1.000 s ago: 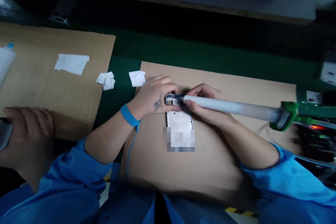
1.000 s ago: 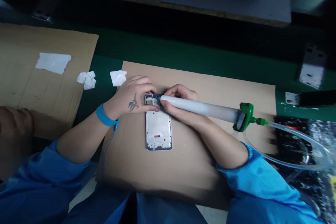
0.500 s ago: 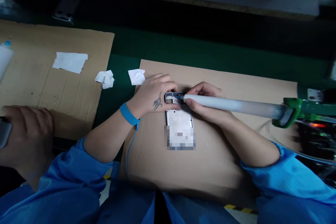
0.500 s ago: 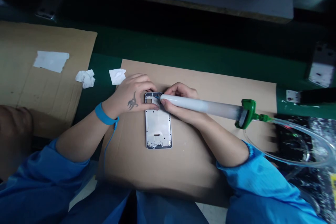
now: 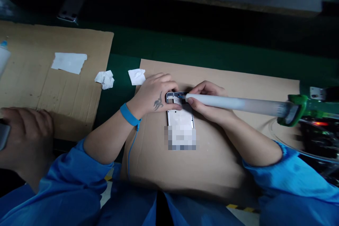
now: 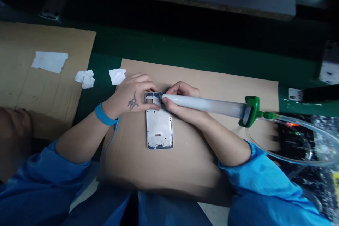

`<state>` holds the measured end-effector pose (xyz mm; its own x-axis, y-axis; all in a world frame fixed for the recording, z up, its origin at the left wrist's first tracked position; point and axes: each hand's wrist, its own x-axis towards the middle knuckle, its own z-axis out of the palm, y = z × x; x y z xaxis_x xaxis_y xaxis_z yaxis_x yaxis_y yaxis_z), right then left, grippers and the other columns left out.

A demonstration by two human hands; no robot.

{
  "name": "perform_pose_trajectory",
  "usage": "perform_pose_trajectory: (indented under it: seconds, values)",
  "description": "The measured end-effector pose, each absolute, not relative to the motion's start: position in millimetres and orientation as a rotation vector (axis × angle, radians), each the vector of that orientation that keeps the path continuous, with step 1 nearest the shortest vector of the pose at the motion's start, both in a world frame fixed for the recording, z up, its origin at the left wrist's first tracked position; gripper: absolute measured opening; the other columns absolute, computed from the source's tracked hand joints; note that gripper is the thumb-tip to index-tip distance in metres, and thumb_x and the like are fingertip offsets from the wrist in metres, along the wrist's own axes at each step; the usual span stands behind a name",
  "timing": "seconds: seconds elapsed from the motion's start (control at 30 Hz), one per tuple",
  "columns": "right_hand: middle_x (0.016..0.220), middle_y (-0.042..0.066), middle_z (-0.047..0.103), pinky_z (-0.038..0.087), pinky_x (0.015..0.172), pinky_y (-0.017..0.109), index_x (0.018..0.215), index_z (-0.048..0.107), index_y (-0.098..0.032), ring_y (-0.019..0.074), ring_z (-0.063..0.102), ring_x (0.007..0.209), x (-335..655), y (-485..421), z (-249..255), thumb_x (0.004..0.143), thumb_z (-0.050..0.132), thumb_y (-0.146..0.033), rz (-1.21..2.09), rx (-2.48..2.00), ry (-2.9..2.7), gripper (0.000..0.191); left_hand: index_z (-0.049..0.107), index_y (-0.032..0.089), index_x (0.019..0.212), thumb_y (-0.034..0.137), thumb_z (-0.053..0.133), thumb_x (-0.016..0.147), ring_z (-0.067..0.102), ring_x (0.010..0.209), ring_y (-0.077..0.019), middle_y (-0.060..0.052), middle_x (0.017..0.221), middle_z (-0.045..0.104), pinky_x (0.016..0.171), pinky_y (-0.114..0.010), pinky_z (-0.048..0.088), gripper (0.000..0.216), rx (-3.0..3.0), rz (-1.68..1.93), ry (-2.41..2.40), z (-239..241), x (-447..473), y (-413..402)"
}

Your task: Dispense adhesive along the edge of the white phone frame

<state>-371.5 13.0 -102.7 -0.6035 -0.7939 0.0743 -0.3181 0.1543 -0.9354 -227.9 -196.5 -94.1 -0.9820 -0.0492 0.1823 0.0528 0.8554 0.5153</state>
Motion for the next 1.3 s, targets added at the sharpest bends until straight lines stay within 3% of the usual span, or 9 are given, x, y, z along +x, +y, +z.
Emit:
perform_pose_trajectory:
  seconds: [0.5,0.77,1.03,1.3]
  values:
    - [0.076,0.004,0.077,0.053,0.056,0.034,0.084,0.071,-0.027,0.021,0.068,0.062,-372.9,11.6,-100.7,0.083,0.093,-0.059,-1.43,-1.04,2.052,0.039,0.08,0.021,0.108,0.071,0.096,0.085,0.068,0.105,-0.0296,-0.006,0.107,0.073,0.088,-0.041,0.048,0.058,-0.001,-0.845,-2.882,-91.8,-228.0,-198.3]
    - [0.075,0.004,0.078,0.051,0.055,0.033,0.082,0.072,-0.027,0.0206,0.067,0.061,-372.9,11.3,-101.0,0.081,0.091,-0.052,-1.45,-1.016,2.062,0.031,0.08,0.02,0.108,0.079,0.085,0.092,0.068,0.103,-0.029,-0.006,0.106,0.072,0.086,-0.041,0.048,0.062,-0.023,-0.837,-2.858,-95.2,-227.0,-199.6]
    - [0.075,0.004,0.076,0.052,0.055,0.033,0.083,0.071,-0.027,0.0196,0.067,0.06,-373.8,11.0,-100.9,0.083,0.093,-0.056,-1.456,-1.024,2.044,0.037,0.08,0.021,0.108,0.077,0.094,0.083,0.069,0.104,-0.0301,-0.006,0.106,0.073,0.088,-0.042,0.05,0.063,-0.01,-0.813,-2.862,-96.3,-227.5,-200.2]
    - [0.078,0.006,0.078,0.056,0.055,0.035,0.084,0.071,-0.028,0.0218,0.068,0.063,-373.1,10.9,-99.4,0.083,0.094,-0.06,-1.43,-0.963,2.065,0.04,0.08,0.021,0.107,0.078,0.092,0.085,0.069,0.105,-0.0309,-0.006,0.105,0.072,0.088,-0.042,0.05,0.062,0.001,-0.821,-2.889,-93.1,-227.5,-199.5]
